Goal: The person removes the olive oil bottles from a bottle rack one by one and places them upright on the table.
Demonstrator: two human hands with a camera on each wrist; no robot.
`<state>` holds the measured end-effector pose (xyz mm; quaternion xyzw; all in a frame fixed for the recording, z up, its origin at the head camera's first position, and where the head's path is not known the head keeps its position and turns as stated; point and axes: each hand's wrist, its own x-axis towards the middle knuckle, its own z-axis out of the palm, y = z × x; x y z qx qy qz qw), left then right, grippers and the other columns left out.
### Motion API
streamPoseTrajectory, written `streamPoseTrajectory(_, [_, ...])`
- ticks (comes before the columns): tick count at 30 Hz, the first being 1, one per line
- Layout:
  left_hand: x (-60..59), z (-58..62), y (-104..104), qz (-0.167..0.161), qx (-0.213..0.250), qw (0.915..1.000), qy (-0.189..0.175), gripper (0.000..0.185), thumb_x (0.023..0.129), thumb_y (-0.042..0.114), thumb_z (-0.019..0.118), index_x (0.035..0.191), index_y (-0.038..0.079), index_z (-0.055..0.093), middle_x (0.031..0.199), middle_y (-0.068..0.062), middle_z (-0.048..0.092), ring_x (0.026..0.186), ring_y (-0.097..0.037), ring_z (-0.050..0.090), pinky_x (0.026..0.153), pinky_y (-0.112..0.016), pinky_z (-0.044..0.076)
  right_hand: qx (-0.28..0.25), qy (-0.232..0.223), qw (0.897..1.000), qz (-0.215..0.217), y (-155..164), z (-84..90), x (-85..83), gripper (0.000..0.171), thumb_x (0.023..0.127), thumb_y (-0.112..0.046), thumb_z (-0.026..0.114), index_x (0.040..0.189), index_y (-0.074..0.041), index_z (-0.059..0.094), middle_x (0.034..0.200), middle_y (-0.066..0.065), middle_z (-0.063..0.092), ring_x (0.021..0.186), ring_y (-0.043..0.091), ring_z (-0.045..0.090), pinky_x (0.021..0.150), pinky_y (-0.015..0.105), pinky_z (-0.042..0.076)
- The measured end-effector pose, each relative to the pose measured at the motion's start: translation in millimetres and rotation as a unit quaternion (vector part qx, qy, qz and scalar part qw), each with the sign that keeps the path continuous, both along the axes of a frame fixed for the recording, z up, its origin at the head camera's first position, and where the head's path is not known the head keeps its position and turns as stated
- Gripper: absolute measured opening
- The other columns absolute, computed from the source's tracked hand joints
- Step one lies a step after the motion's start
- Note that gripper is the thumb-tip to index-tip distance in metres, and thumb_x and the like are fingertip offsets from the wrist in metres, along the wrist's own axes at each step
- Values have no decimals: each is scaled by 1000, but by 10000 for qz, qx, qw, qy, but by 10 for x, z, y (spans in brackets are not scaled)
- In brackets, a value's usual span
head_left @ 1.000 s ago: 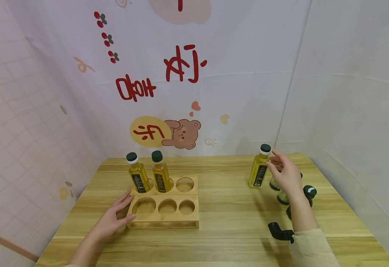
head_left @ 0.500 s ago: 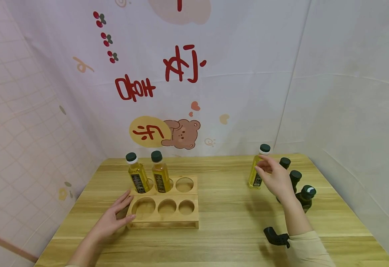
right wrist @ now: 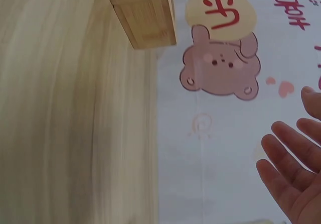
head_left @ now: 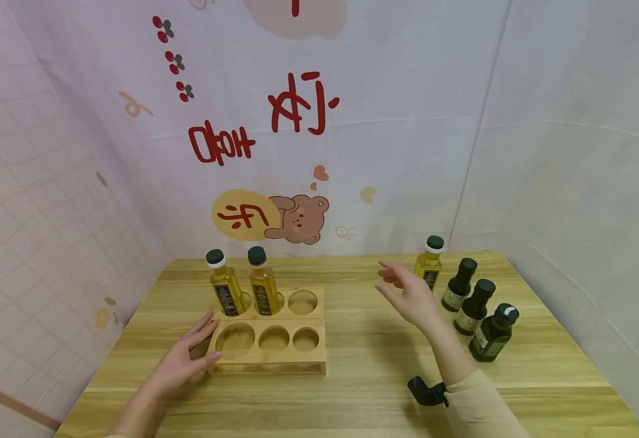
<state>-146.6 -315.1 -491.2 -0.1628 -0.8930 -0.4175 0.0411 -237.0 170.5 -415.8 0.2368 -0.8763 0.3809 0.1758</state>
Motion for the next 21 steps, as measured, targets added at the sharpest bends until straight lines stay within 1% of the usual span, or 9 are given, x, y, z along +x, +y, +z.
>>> streamPoseTrajectory(3, [3,5,1,29,-50,10000,7,69,91,22,74,147,-4,44,159,-21,26,139,-49,24,97,-13,29,5,-15,9998,173,-119,-16,-1,49,92,-14,73,138,-4,56,116,14,69,104,32,65,86,50,52])
streamPoseTrajectory(6, [5,9,4,30,-44,10000,34,69,90,21,75,146,-4,44,158,-21,26,138,-49,24,97,-11,27,101,25,9995,298,-232,-43,-7,50,92,-16,73,138,-4,56,117,13,69,105,31,65,86,49,52])
streamPoseTrajectory(11, [4,14,3,-32,18,10000,65,69,91,20,74,146,-5,44,158,-22,25,138,-51,23,96,-10,26,323,149,9986,386,-429,-65,-20,50,91,-16,75,136,-3,58,117,12,69,106,29,65,87,45,52])
streamPoseTrajectory(19, [-11,2,-10,-87,-13,9998,184,68,91,19,74,146,-6,44,157,-26,27,138,-46,23,97,-9,25,466,-115,9964,697,-780,-44,-44,51,92,-19,73,138,-4,57,120,12,68,109,30,64,91,44,50])
streamPoseTrajectory(20, [-11,2,-10,-91,-18,9998,187,68,90,19,74,146,-6,44,156,-26,27,138,-47,24,97,-10,26,521,-131,9959,732,-826,-41,-52,52,92,-20,73,139,-5,56,121,11,68,110,29,63,92,44,50])
streamPoseTrajectory(21, [-10,3,-9,-118,-33,9997,214,68,90,18,74,145,-7,44,156,-27,27,138,-48,24,100,-15,29,546,-129,9954,778,-871,-34,-56,53,92,-20,73,139,-5,56,122,11,68,110,29,63,92,44,49])
